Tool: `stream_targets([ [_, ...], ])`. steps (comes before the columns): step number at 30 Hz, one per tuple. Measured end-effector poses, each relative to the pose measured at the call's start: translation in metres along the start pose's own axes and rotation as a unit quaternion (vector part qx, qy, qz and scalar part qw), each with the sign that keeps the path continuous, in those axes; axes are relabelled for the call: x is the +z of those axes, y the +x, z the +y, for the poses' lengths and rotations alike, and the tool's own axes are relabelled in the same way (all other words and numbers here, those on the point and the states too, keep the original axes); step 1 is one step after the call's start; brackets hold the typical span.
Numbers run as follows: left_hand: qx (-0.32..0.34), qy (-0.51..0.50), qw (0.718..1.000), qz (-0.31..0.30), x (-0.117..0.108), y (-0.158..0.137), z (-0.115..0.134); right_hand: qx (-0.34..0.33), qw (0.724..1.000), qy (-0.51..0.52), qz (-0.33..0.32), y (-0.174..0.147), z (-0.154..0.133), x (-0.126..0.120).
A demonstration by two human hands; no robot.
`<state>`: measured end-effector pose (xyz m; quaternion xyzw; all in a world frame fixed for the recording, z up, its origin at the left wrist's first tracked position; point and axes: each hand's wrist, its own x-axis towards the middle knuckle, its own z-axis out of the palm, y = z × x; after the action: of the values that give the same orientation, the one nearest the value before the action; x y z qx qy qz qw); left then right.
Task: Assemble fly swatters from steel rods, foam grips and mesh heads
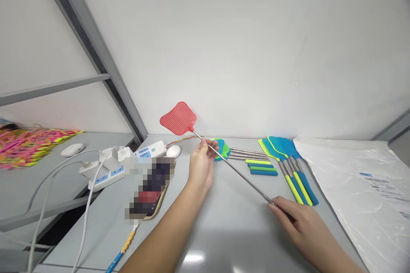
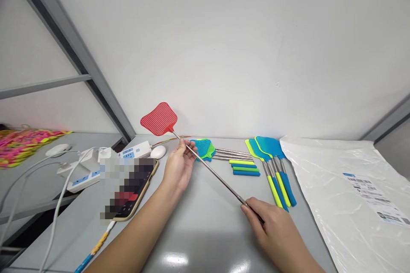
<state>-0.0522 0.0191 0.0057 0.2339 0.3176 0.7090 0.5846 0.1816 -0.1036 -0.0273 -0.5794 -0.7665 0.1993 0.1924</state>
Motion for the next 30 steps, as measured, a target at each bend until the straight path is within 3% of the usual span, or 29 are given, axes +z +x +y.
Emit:
stream_targets([
  [4,0.026,0.021,0.999,-0.035,-0.001,0.000,0.001,0.007,1.000,0.004,-0.003,0.002,-0.003,-0.005],
  [9,-0.010,0.098,0.991,-0.093,0.005,-0.021,-0.022,0.017,1.000,0.013,0.008,0.004,0.001,-0.010],
  [13,-0.050,0.195,0.959,-0.200,0.011,-0.049,-0.046,0.032,0.999,0.008,0.018,0.004,0.001,-0.014],
  [16,-0.075,0.249,0.934,-0.245,0.012,-0.058,-0.054,0.042,0.999,-0.009,0.011,0.003,0.001,-0.016],
  [20,-0.084,0.276,0.924,-0.251,0.009,-0.055,-0.057,0.048,0.999,-0.023,0.002,0.002,0.004,-0.019],
  [30,-0.039,0.261,0.939,-0.222,0.010,-0.049,-0.052,0.020,1.000,-0.012,0.021,0.005,0.002,-0.014],
])
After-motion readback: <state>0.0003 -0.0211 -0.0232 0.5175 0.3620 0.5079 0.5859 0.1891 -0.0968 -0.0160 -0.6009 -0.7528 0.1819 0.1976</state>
